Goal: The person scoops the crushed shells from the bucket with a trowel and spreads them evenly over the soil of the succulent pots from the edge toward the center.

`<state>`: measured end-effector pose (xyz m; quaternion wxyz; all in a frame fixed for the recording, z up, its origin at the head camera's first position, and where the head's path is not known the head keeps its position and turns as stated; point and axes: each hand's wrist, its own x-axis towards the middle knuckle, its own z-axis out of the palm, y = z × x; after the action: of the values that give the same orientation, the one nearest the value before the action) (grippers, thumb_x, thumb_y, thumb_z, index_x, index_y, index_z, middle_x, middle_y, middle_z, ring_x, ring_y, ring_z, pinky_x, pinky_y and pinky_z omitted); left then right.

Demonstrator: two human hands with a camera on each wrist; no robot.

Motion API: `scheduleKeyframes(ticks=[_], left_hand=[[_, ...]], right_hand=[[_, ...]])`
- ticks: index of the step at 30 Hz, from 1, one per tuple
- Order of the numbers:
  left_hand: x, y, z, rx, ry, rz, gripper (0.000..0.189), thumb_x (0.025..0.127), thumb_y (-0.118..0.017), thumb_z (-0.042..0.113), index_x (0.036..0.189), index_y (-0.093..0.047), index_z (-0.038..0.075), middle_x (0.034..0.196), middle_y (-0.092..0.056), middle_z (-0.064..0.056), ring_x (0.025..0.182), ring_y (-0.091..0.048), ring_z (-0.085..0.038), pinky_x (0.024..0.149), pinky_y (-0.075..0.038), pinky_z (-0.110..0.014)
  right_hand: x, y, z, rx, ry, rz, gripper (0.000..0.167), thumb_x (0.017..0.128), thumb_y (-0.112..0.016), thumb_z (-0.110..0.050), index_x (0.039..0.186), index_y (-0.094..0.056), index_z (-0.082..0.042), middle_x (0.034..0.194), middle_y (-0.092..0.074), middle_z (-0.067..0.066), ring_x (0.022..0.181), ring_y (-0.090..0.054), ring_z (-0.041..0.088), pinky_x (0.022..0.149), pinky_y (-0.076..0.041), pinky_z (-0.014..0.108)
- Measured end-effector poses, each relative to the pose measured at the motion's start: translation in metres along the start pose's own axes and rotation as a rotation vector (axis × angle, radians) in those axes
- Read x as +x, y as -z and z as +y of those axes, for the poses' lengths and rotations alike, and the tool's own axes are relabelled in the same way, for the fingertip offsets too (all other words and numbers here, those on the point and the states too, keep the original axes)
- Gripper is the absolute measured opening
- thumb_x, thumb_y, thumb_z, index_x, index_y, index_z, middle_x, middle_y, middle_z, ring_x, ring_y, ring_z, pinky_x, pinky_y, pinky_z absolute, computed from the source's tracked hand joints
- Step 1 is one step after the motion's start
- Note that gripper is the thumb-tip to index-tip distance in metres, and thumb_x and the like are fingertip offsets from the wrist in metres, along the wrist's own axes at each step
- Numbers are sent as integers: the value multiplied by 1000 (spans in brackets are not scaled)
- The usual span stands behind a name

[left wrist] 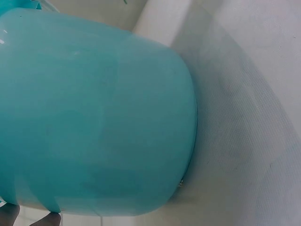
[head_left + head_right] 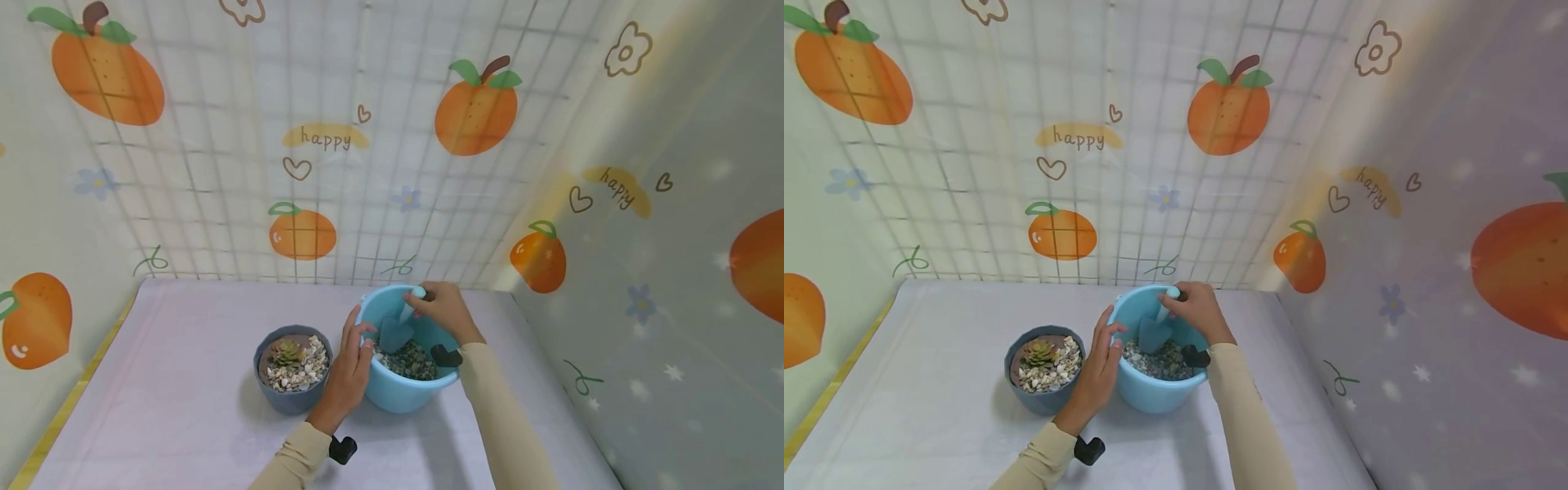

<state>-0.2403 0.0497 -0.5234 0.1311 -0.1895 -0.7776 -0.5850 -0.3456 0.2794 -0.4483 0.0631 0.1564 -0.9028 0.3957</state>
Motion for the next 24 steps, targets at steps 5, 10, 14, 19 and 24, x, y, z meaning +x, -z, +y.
scheduleKeyframes(ticks=[5,10,14,19,24], left_hand=[[-1,-1,-1,0,8,4,28,117,-32,23,138,-47,15,173,-10,-5,76,-52,-14,59,-45,-33],[-1,-1,-1,-3,4,2,31,117,-31,25,139,-48,10,174,-9,-1,77,-52,-14,61,-46,-34],[-1,-1,-2,3,0,1,32,117,-30,26,139,-48,11,174,-8,0,79,-53,-14,62,-46,-33],[-1,-2,-2,-1,-1,2,30,117,-30,27,139,-47,15,174,-9,-2,82,-54,-15,64,-46,-34],[-1,-2,-2,-9,2,8,30,117,-31,28,139,-47,16,174,-9,1,87,-55,-16,68,-47,-35]], right_hand=[[1,-3,-1,-13,11,-73,25,98,-77,-36,91,-73,-12,86,-76,6,72,-73,17,81,-58,51],[2,-4,-3,-49,19,-137,29,101,-73,-36,87,-68,-11,81,-73,1,75,-73,18,82,-57,50],[2,-5,-3,-40,17,-149,28,102,-71,-35,92,-69,-9,81,-73,1,78,-75,22,82,-57,51],[2,-6,-3,-17,-4,-183,32,103,-70,-37,96,-69,-6,84,-73,4,82,-76,26,86,-57,53],[2,-6,-4,-21,-31,-212,39,102,-69,-42,95,-67,-4,87,-73,6,82,-76,23,87,-57,52]])
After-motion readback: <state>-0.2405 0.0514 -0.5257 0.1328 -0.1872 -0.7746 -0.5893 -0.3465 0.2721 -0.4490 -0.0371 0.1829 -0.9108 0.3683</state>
